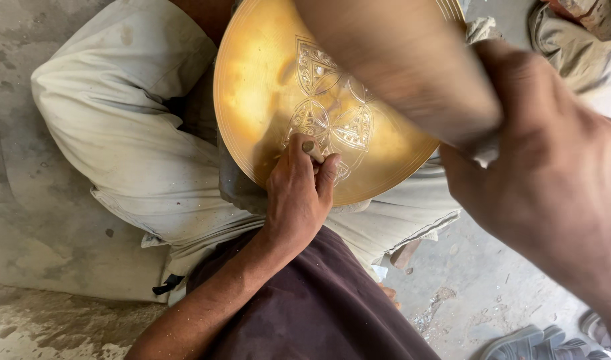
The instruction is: The person sits cross-legged on the floor with a brass plate resting on their lap and holds a small punch against an embossed floral pattern. They repeatedly strike the punch with a wooden mallet, repositioning the punch around the design to deepen the raised decoration.
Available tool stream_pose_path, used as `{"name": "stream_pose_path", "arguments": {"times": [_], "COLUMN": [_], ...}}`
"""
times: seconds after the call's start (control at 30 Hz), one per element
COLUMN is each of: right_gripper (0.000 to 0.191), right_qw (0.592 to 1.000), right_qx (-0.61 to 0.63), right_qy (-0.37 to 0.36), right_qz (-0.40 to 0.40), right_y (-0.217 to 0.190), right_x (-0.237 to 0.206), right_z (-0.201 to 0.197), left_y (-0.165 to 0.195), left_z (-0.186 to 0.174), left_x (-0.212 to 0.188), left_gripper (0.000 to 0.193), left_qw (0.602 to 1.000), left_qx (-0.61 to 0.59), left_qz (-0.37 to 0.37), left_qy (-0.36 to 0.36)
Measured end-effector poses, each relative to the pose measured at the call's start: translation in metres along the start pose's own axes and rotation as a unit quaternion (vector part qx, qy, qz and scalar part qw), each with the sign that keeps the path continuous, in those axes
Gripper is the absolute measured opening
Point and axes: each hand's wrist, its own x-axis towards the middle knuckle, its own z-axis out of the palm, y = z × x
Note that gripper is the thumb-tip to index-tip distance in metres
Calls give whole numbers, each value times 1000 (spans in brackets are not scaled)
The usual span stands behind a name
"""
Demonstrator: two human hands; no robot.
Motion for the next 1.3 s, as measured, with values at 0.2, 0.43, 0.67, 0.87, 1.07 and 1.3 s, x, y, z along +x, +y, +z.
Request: {"name": "stream_pose_path", "arguments": {"times": [0.2,0.43,0.67,0.87,1.07,1.3], "right_gripper": [30,22,26,42,31,41], "right_qw": [989,996,975,979,879,949], "right_qx": [-119,-67,-105,61,426,239], "right_qy": [44,-30,-119,5,105,44], "right_qz": [-73,57,153,193,188,201], "right_y": [13,37,45,61,56,51], "right_x": [-2,-39,-78,-93,-78,-61], "right_z": [21,38,69,80,86,94], "left_y": [6,18,17,14,9,13], "left_z": [-4,-10,-6,-14,-11,-9], "left_x": [5,26,55,55,53,53], "left_gripper": [23,30,18,30,27,29], "left_qw": [999,993,959,973,970,972], "left_qx": [5,-6,-13,-28,22,26], "left_qz": [39,58,39,71,78,69], "left_qy": [-15,-105,-281,-218,-231,-224]}}
